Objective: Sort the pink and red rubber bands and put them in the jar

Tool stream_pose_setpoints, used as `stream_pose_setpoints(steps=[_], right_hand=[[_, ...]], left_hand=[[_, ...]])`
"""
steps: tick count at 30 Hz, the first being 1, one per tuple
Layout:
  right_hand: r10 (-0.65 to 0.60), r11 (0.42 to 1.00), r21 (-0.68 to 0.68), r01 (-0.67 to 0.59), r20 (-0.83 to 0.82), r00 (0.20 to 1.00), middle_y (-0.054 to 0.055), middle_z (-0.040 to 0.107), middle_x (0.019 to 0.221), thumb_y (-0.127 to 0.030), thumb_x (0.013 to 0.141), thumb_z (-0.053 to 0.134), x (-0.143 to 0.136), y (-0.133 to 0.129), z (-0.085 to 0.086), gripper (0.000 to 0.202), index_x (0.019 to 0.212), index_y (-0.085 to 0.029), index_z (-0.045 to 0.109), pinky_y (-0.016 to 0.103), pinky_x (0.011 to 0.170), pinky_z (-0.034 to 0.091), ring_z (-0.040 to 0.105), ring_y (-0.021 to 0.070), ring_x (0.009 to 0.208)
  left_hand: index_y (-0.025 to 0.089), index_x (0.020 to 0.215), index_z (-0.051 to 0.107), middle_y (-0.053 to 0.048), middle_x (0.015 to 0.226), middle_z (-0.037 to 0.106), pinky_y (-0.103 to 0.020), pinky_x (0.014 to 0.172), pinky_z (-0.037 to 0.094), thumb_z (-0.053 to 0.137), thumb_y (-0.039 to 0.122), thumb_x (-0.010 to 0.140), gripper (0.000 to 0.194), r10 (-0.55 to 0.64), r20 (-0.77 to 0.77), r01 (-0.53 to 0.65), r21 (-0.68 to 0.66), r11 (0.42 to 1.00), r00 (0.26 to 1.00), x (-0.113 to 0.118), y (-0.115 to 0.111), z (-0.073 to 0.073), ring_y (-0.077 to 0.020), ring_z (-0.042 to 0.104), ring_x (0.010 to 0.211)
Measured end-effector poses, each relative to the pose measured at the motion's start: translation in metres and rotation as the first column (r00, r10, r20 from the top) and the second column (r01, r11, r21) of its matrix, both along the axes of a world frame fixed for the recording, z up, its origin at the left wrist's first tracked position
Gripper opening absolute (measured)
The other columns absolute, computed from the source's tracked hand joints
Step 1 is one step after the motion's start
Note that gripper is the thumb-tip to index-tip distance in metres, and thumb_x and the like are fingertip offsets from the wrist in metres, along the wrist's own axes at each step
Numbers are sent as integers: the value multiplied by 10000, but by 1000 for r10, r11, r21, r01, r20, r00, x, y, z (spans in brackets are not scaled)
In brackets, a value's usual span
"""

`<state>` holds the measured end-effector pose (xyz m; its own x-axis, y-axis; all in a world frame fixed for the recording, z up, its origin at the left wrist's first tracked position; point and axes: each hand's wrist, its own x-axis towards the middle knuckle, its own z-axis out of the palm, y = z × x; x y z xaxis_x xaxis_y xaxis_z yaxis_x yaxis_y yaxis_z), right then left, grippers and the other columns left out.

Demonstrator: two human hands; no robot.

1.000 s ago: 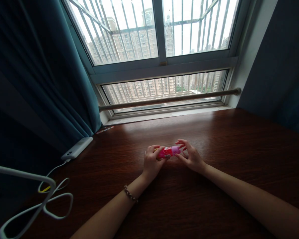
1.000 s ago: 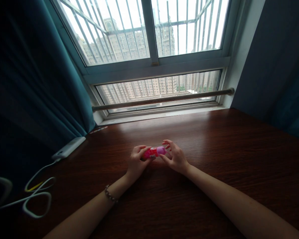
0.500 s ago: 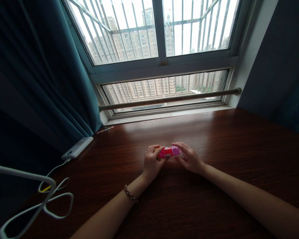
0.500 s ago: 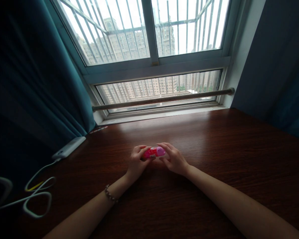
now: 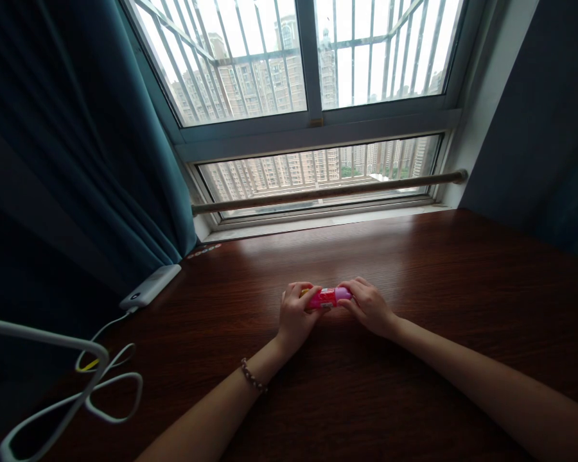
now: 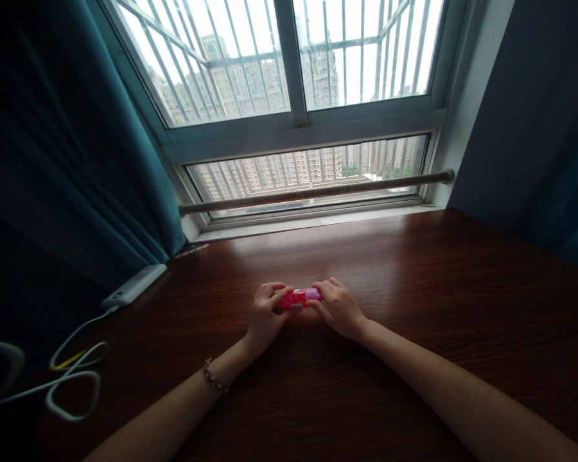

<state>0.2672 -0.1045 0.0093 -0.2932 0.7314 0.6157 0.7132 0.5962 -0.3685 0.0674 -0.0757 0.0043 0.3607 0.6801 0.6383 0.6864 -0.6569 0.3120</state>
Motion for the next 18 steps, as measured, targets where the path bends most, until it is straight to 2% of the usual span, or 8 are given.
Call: stream_pose_setpoints(steps=[3, 6, 10, 13, 15, 18], right_hand=[[-13, 1000, 12, 13, 21, 1000, 90, 587, 813, -367, 858, 472, 1, 0, -1, 249, 961, -154, 547, 358, 709, 443, 510, 229, 779], [-21, 1000, 0, 21, -46, 999, 83, 571, 792, -418, 847, 473, 2, -1, -3, 286, 940, -157, 545, 351, 705, 444, 522, 227, 771], [18, 1000, -14, -22, -207, 978, 82, 573, 887, -449, 826, 497, 1, -3, -7, 441, 1151, -162, 420, 336, 720, 455, 552, 211, 786], [75, 996, -23, -82, -231, 970, 88, 575, 986, -423, 779, 580, 0, -2, -9, 584, 1244, -178, 325, 350, 790, 449, 555, 216, 878], [131, 990, -26, -139, -216, 968, 86, 572, 1032, -397, 754, 620, -2, -2, -9, 597, 1242, -190, 342, 364, 851, 429, 539, 221, 955], [185, 977, -63, -204, -228, 956, 88, 557, 1103, -370, 729, 653, -9, -5, -6, 596, 1228, -197, 377, 370, 893, 413, 518, 225, 1022]], left_hand=[[230, 1004, 624, -67, 978, 564, -388, 800, 422, 694, 381, 651, 390, -20, 12, 21, -13, 1000, 1000, 0, 0, -1, -232, 488, 934], [228, 1028, 611, -73, 991, 557, -391, 815, 425, 677, 398, 665, 406, -75, 51, 76, -27, 997, 996, 1, -1, -1, -230, 489, 939], [215, 1060, 581, -70, 1017, 550, -364, 843, 423, 652, 385, 697, 407, -147, 207, 167, -84, 982, 967, 1, -3, 5, -216, 501, 956], [193, 1073, 559, -75, 1029, 563, -341, 851, 417, 569, 353, 776, 338, -188, 351, 257, -160, 953, 917, 0, -2, 10, -209, 514, 967], [177, 1042, 571, -80, 1029, 575, -340, 872, 402, 510, 351, 816, 292, -230, 409, 332, -197, 923, 883, -1, -2, 11, -213, 514, 983], [179, 1042, 586, -86, 1095, 565, -360, 921, 367, 459, 389, 837, 320, -306, 444, 434, -221, 873, 842, 0, -1, 10, -234, 486, 1047]])
